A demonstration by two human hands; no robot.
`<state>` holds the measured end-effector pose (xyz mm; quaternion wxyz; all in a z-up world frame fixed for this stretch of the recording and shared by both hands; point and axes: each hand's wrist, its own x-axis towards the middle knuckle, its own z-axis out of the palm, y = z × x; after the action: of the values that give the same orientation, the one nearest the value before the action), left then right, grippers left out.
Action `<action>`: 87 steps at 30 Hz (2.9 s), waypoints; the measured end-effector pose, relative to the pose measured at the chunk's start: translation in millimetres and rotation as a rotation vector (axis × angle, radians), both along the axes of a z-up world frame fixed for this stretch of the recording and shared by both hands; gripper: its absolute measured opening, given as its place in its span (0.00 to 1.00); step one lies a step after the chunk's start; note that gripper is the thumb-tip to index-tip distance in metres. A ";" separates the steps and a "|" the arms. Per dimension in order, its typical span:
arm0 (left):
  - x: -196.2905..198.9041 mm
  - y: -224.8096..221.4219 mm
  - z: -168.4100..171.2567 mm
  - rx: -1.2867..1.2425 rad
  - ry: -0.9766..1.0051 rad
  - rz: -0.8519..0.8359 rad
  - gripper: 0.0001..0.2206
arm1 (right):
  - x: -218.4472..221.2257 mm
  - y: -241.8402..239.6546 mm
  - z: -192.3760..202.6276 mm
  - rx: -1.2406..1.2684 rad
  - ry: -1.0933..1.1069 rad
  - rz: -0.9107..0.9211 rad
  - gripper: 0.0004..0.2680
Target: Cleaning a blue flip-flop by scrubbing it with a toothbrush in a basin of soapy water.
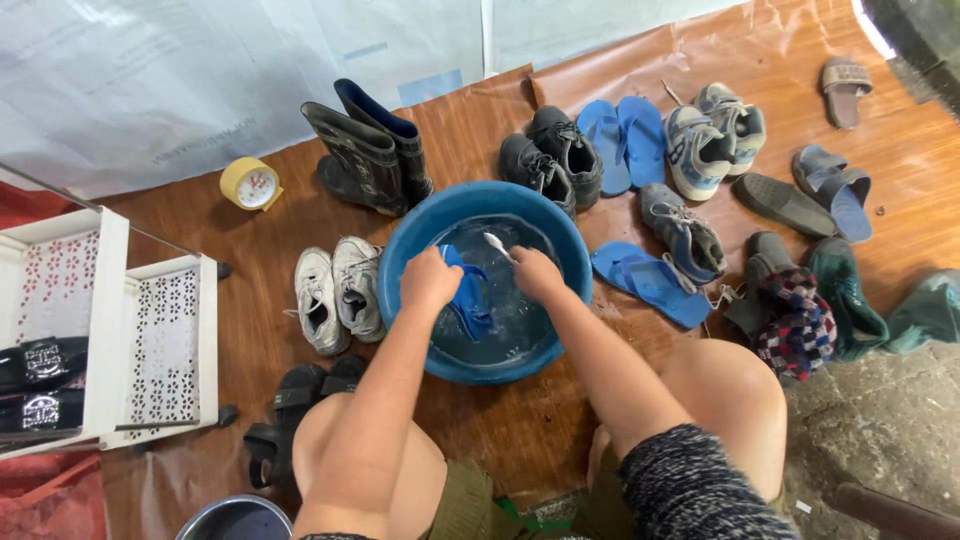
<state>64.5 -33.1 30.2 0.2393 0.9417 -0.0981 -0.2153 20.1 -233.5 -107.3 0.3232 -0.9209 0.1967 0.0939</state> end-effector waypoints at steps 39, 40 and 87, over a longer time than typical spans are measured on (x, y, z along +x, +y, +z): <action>-50.7 22.9 34.5 -0.627 -0.343 0.020 0.18 | -75.9 55.2 220.1 0.089 -0.306 0.266 0.23; -49.7 21.9 31.9 -0.624 -0.342 0.024 0.18 | -78.3 58.6 217.6 0.091 -0.303 0.269 0.23; -47.5 34.6 24.8 -0.889 -0.401 0.039 0.17 | -48.9 16.1 161.6 -0.023 -0.352 0.091 0.22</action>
<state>17.0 1.5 55.0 0.5987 0.7728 -0.2071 0.0379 -28.8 -217.4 54.3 0.3378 -0.9346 0.0964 -0.0566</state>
